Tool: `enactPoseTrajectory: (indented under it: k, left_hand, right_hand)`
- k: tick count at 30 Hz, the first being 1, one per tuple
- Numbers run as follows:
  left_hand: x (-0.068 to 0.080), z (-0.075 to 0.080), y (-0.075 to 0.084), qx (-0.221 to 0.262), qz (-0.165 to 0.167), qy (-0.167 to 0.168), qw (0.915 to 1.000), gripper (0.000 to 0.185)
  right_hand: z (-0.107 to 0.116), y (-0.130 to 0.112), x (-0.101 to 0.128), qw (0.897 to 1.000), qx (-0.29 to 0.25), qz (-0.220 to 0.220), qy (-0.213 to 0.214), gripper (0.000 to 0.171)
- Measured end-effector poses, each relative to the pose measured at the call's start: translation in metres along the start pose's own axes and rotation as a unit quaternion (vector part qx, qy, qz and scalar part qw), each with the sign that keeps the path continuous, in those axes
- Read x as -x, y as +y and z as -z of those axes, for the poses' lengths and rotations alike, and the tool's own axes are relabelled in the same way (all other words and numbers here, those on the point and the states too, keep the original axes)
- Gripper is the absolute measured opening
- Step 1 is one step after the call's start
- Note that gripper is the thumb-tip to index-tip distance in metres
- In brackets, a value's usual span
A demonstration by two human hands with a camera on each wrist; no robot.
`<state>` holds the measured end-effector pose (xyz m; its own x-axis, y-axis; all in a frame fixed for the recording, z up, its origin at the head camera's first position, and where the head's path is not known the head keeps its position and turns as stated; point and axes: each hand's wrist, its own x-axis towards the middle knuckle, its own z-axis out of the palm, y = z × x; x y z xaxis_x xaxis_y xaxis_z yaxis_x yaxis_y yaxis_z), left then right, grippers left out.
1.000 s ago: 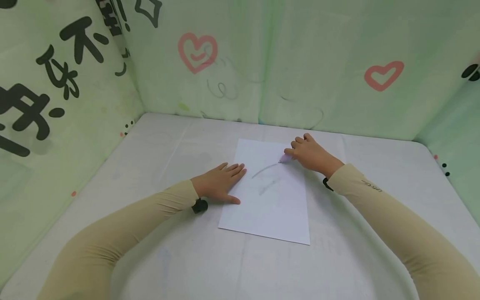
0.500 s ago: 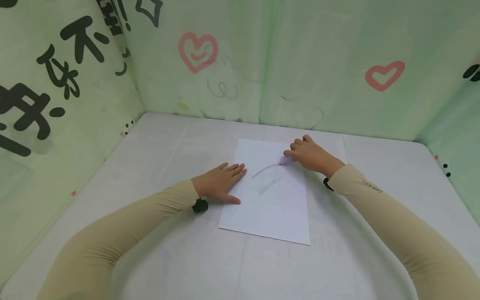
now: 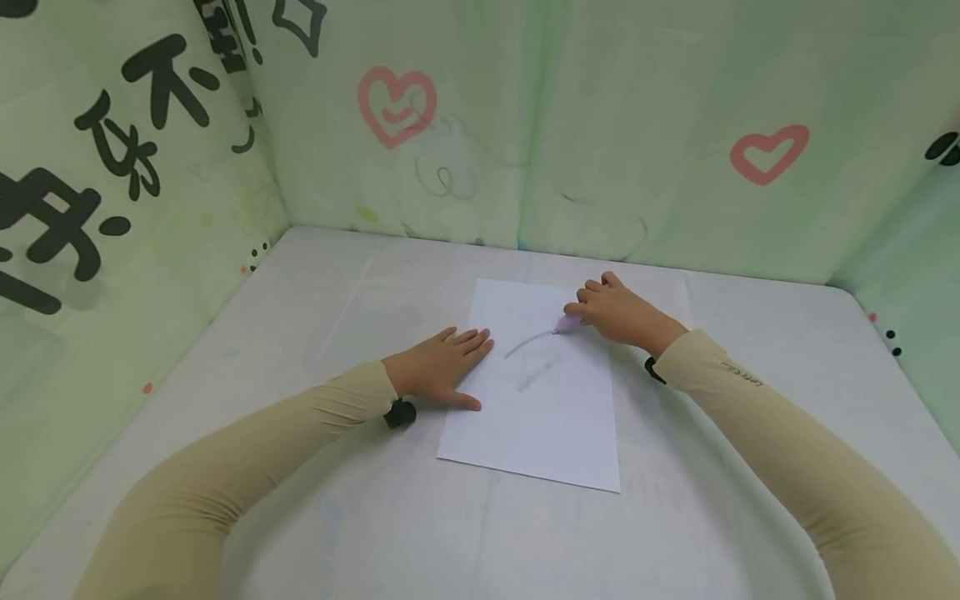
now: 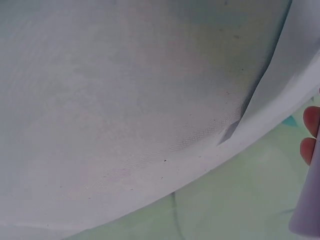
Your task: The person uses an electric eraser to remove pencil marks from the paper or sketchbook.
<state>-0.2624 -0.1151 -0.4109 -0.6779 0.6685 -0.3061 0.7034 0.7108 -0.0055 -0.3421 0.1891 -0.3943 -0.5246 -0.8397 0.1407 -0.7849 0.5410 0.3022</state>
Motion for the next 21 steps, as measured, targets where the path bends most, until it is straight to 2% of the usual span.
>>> enactPoseTrajectory:
  k: [15,21]
  left_hand:
    - [0.0026,0.0016,0.0015,0.001,0.0,0.002,1.0,0.095]
    - [0.0032,0.002,0.0021,0.003,-0.001,0.001,1.0,0.095]
  right_hand:
    - [0.0006,0.0004,0.0005,1.0,0.009,-0.002,0.009,0.017]
    - [0.0021,-0.001,-0.0003,1.0,0.008,0.019,0.015,0.016]
